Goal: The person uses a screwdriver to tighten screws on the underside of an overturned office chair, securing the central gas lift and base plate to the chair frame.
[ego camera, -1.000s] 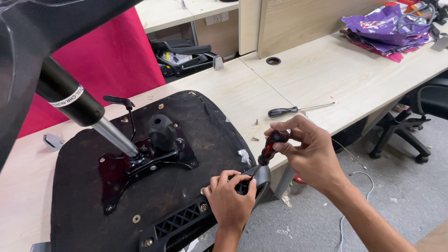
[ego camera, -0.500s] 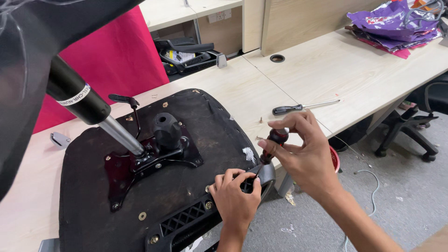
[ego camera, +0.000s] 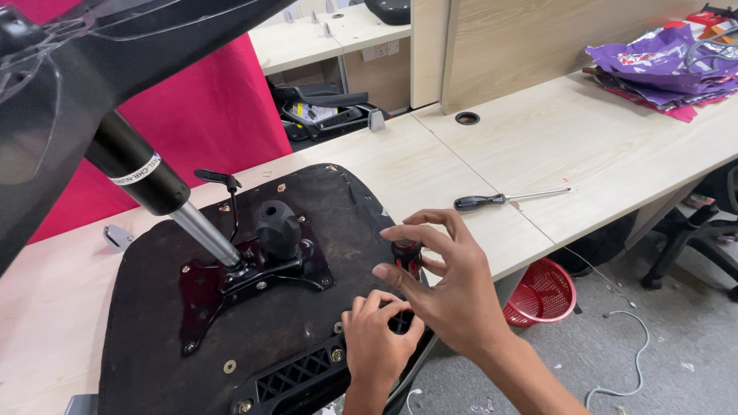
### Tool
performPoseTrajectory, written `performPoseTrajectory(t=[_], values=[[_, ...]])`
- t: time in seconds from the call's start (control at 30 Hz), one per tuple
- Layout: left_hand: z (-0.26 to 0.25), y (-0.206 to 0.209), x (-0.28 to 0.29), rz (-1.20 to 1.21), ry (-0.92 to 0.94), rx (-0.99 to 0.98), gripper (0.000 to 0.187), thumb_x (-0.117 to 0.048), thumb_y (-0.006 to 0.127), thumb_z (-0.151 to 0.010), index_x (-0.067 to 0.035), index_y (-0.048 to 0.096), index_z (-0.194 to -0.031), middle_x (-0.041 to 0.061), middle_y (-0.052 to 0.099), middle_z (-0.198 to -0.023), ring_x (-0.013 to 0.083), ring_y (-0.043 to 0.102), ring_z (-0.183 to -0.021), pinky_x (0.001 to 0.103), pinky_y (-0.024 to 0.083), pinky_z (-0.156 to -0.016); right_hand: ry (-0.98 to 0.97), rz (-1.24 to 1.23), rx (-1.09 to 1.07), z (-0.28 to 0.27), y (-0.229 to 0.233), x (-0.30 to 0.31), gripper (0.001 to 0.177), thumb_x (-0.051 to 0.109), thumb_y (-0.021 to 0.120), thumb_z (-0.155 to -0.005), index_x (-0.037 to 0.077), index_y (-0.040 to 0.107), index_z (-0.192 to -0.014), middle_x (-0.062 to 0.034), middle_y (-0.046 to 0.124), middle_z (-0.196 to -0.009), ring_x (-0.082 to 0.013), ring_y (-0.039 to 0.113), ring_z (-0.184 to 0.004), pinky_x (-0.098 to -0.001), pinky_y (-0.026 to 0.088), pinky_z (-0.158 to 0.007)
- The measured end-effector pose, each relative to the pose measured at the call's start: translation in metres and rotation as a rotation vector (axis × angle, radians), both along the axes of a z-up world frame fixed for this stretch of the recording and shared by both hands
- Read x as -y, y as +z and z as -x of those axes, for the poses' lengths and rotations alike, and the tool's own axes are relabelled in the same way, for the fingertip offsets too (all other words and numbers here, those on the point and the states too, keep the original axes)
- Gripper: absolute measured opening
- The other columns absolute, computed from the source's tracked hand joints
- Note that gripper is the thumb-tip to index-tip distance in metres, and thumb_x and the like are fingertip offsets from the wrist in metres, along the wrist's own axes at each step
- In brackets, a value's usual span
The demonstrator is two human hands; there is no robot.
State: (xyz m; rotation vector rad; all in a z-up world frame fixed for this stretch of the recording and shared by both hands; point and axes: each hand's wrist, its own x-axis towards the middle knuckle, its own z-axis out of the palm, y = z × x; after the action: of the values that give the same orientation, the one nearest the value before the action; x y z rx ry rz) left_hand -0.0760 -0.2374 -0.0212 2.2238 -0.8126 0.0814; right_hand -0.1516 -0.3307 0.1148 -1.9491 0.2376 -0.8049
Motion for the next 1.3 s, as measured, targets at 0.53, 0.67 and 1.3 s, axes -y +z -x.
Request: performPoseTrajectory(t=[0.53,0.67,1.3], values=[[0.006,0.020,-0.001,-0.053,0.007,-0.044,0.030,-0.041,0.088,-0.066,-0.022,0.078,-0.088,-0.008,0.065,-0.099,0.0168,0.058,-0.099,0.037,0.039,-0.088,0.025,-0.056,0.118,0.001,-0.015,0.024,0.035,-0.013,0.063,-0.085,0.006,0.074,-0.113,-0.0061,0.070,-0.113,-0.0145,0.074,-0.102,-0.0288,0.060,-0.085],[0.006,0.018,0.000,-0.074,0.027,-0.067,0.030,-0.041,0.088,-0.066,-0.023,0.079,-0.087,-0.008,0.065,-0.099,0.0162,0.058,-0.098,0.037,0.040,-0.088,0.104,-0.147,0.035,0.002,-0.023,0.037,0.035,-0.015,0.057,-0.088,0.005,0.074,-0.111,-0.0082,0.075,-0.111,-0.0143,0.073,-0.100,-0.0324,0.057,-0.074],[0.004,0.015,0.003,-0.089,0.041,-0.084,0.031,-0.042,0.089,-0.064,-0.024,0.079,-0.087,-0.010,0.065,-0.100,0.0146,0.058,-0.098,0.036,0.040,-0.089,-0.141,0.000,0.018,-0.006,-0.001,0.007,0.037,0.008,0.082,-0.078,0.017,0.075,-0.114,-0.0037,0.063,-0.102,-0.0154,0.073,-0.096,-0.0321,0.061,-0.082]])
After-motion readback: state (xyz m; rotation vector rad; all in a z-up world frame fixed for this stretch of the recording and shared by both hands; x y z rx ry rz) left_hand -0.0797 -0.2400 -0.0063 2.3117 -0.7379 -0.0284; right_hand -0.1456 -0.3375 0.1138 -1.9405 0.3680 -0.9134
